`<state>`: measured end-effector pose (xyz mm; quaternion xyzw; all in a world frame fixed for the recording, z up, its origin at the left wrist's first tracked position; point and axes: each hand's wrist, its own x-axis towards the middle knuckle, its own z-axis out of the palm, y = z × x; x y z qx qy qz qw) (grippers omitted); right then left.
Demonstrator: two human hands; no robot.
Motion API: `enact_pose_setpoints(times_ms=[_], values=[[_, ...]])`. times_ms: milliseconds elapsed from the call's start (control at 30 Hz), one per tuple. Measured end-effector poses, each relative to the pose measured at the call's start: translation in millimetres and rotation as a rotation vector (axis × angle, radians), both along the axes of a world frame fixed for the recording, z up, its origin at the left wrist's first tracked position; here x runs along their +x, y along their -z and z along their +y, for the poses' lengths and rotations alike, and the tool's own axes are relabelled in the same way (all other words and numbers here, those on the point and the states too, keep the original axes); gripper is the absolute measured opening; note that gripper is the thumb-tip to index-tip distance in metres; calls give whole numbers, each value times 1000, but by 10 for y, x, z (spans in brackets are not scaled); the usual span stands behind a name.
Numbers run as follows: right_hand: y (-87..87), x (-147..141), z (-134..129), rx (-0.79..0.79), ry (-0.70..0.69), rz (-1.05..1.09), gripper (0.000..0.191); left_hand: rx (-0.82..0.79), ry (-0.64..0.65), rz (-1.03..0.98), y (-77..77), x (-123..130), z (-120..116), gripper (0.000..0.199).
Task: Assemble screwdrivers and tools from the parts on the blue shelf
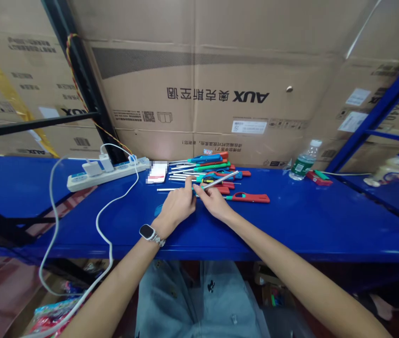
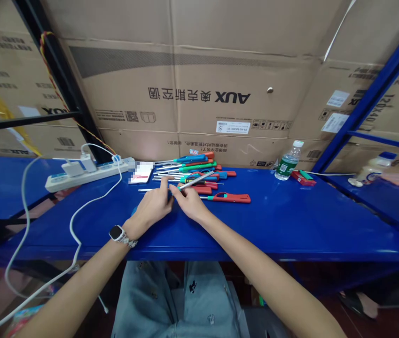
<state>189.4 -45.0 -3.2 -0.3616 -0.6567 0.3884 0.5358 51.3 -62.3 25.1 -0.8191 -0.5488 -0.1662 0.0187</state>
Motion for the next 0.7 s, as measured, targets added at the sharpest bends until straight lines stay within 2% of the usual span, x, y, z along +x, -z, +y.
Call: enact_pose_setpoints(times_ms=[133, 267, 467, 600, 700], values=[[-29, 19, -5, -24, -51, -65, 55, -25, 45, -72, -18, 18, -4, 54], [-93, 75, -51, -47, -33, -90, 56, -41, 105, -166, -45, 48, -22, 54], [-139, 73, -190, 96, 186, 138, 39, -84, 146, -259, -72, 39, -36, 59], [-202, 41, -162, 75, 123, 126, 43, -117, 205, -359, -84, 47, 1, 59], [-331, 44, -89, 90, 24, 73, 45, -105, 293, -538, -87, 76, 54, 51]])
